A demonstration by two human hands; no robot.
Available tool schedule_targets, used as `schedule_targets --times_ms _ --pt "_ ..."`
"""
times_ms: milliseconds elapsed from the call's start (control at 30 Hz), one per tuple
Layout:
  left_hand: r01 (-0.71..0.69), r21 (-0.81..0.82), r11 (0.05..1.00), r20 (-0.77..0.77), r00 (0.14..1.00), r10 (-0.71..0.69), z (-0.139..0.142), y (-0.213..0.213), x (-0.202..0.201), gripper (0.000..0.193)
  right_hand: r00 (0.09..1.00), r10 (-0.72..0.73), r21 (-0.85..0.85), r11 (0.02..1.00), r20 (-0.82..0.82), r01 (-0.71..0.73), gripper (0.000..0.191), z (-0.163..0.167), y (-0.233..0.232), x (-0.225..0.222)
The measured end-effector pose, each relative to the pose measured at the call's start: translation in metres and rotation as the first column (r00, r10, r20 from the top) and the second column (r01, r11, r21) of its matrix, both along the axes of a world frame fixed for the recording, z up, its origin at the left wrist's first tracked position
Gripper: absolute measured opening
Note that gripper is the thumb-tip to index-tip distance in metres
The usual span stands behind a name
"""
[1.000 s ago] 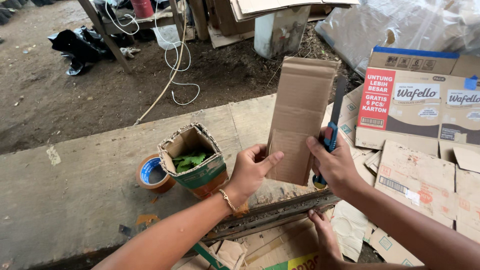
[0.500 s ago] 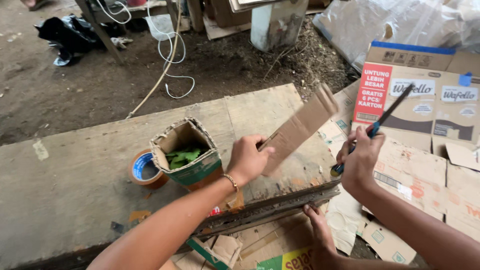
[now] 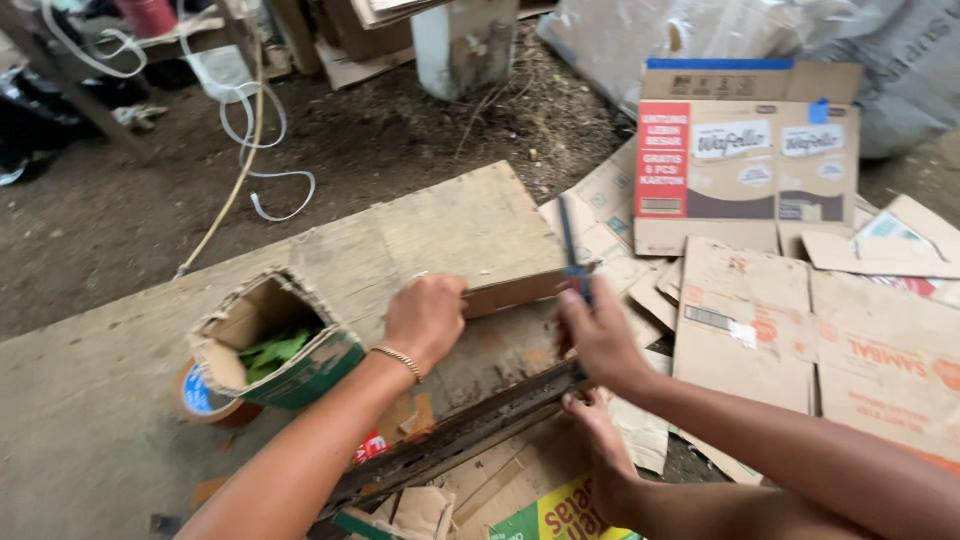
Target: The person cuts a piece of cardboard with a utility knife, folds it to fit the top of a cylindrical container, and secures it with brown tape. The person handles cardboard, a utility knife, and tape to create a lid for the container.
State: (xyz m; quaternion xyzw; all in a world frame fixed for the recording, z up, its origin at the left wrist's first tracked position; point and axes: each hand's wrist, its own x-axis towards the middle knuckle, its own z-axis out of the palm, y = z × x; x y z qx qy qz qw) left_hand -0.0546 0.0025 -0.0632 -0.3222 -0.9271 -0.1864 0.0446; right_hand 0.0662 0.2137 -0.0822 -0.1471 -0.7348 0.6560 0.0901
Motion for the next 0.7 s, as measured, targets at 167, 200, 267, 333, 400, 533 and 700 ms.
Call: schedule_targets --times_ms 167,200,267,333,400,533,700 --pt "-0.039 -0.036 0.999 -0.016 0.999 0.039 0.002 0.001 -0.003 0.004 0.974 0.107 0.153 0.978 0.199 -0.139 0.016 -0.008 -0.027 0.0" --pt "-0.042 -0.057 0.998 -0.018 0.999 0.041 0.002 0.003 -0.004 0.004 0.968 0.118 0.198 0.967 0.222 -0.163 0.018 -0.012 -0.032 0.0" --pt "-0.055 -0.09 0.994 -0.026 0.998 0.053 0.004 0.006 -0.007 0.004 0.977 0.119 0.367 0.913 0.179 -0.178 0.02 -0.018 -0.036 0.0" --pt "-0.065 -0.078 0.995 -0.002 0.998 0.065 0.006 0.006 -0.008 0.004 0.991 0.129 0.584 0.801 0.044 -0.131 0.021 -0.023 -0.04 -0.004" --pt "-0.079 -0.071 0.994 0.025 0.996 0.081 0.009 0.006 -0.01 0.005 0.983 0.116 0.491 0.854 0.146 -0.173 0.025 -0.021 -0.037 -0.01" --pt "-0.105 -0.014 0.994 0.109 0.988 0.106 0.012 0.005 -0.011 0.007 0.993 0.117 0.582 0.807 0.0 -0.095 0.027 -0.005 -0.029 -0.032" --pt "-0.1 0.05 0.994 0.059 0.994 0.097 0.009 0.008 -0.012 0.005 0.976 0.184 0.653 0.755 -0.118 -0.063 0.03 0.006 -0.031 -0.046"
